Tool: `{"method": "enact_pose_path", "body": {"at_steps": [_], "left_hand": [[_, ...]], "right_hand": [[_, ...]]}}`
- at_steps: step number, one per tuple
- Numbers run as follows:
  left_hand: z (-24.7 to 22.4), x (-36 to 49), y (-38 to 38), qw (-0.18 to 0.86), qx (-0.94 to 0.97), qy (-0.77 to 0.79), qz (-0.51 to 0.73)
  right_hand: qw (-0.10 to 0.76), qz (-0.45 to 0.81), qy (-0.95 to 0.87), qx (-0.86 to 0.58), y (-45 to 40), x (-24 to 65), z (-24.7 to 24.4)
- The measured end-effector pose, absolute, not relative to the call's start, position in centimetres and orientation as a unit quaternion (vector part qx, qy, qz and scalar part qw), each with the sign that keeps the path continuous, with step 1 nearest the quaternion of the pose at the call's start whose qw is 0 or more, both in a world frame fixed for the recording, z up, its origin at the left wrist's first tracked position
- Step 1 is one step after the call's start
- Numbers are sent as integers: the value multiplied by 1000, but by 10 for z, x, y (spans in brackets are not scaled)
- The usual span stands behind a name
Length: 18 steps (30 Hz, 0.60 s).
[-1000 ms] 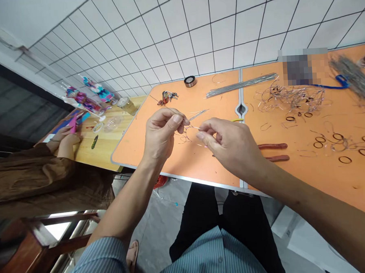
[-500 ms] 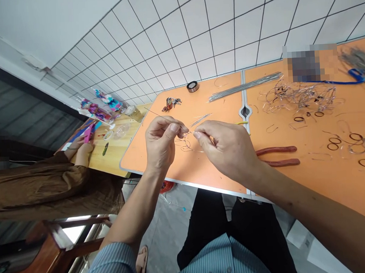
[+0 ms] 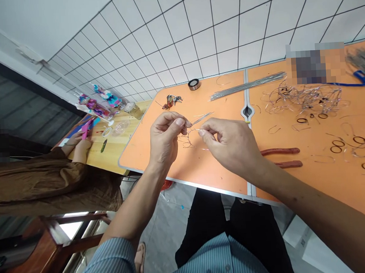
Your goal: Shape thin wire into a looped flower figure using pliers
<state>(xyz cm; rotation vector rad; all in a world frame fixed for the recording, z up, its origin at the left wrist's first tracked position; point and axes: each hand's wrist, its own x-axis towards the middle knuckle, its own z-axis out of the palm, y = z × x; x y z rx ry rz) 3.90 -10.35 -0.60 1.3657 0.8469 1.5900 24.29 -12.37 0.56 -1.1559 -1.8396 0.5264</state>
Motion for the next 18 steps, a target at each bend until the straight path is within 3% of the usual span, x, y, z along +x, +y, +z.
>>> {"method": "enact_pose_path", "body": {"at_steps": [9,18], "left_hand": [[-4,38,-103,431,564,375,596],[2,42,-89,452,573,392,560]], "right_hand": [[450,226,-726,-468,-124,237,5],[406,301,-718,-478,-105,241,8]]}}
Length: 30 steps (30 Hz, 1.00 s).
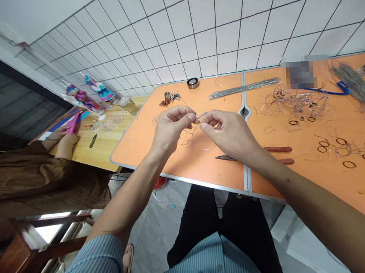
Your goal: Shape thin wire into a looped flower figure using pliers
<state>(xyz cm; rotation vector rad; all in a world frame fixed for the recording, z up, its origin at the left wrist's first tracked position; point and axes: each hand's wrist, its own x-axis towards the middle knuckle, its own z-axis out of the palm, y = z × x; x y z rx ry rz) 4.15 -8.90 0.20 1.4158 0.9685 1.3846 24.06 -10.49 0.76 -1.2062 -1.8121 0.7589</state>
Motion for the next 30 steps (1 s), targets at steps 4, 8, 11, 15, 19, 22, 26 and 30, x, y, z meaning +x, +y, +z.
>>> {"method": "enact_pose_path", "body": {"at_steps": [4,8,11,15,19,22,26,30], "left_hand": [[0,51,-71,472,598,388,518],[-1,62,-51,487,608,366,510],[-3,69,-36,479,591,364,537],[-9,76,-23,472,574,360,564],[-19,78,-19,479,569,359,563],[-23,76,-20,489,570,359,555],[-23,72,-23,508,569,357,540],[-25,72,-25,530,547,361,538]], "right_hand": [[460,305,-684,-476,-87,247,18],[472,309,-676,-474,-72,258,23],[466,315,-671,-483,-67,263,17],[456,290,-670,-509,-63,264,1],[439,283,-668,-530,-62,262,-8],[420,282,-674,-538,-62,260,-9],[402,281,-679,-545,-62,257,-9],[426,293,-650,-558,-60,253,-14]]}}
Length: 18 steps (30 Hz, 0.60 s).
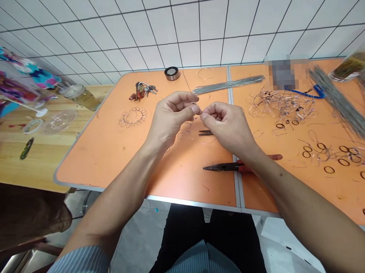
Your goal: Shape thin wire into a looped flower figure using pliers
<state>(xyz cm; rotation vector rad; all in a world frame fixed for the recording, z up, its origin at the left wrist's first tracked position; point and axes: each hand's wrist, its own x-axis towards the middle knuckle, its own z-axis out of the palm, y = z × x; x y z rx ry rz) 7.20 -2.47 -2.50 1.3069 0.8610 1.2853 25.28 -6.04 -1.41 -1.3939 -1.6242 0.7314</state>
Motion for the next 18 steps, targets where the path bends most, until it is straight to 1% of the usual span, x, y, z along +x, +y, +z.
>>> {"method": "enact_pose_path", "body": {"at_steps": [6,18], "left_hand": [[-29,75,-24,537,531,372,540],[-30,74,-24,503,566,392,524]], "right_hand": [[432,293,-644,-559,-59,248,-22],[431,305,-648,-550,-57,248,-27]]}}
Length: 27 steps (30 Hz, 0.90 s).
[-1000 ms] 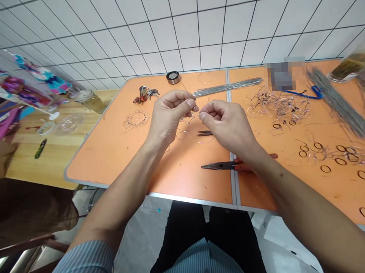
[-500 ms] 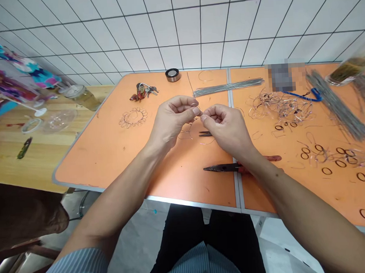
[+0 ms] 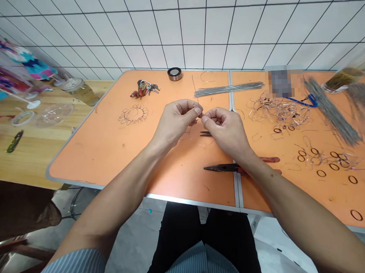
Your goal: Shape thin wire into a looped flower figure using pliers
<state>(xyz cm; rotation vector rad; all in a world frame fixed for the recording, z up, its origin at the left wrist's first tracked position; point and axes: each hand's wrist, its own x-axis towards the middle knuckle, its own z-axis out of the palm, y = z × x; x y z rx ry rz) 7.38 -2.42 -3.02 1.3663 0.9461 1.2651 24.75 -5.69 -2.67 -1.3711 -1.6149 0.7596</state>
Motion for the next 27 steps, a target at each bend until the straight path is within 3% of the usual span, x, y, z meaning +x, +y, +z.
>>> {"method": "enact_pose_path", "body": {"at_steps": [10,15,19,27], "left_hand": [[-28,70,-25,499,576,401,509],[-28,67,-26,514,613,402,446],[-28,67,-29,519,629,415,403],[-27,66,-33,525,663,395,358]], "right_hand": [[403,293,-669,-551,-53,253,-28],[425,67,-740,-517,-53,273,-20],[324,-35,-809,-489,-57,281,-8],[304,70,-806,-503,-52,281,-6]]}}
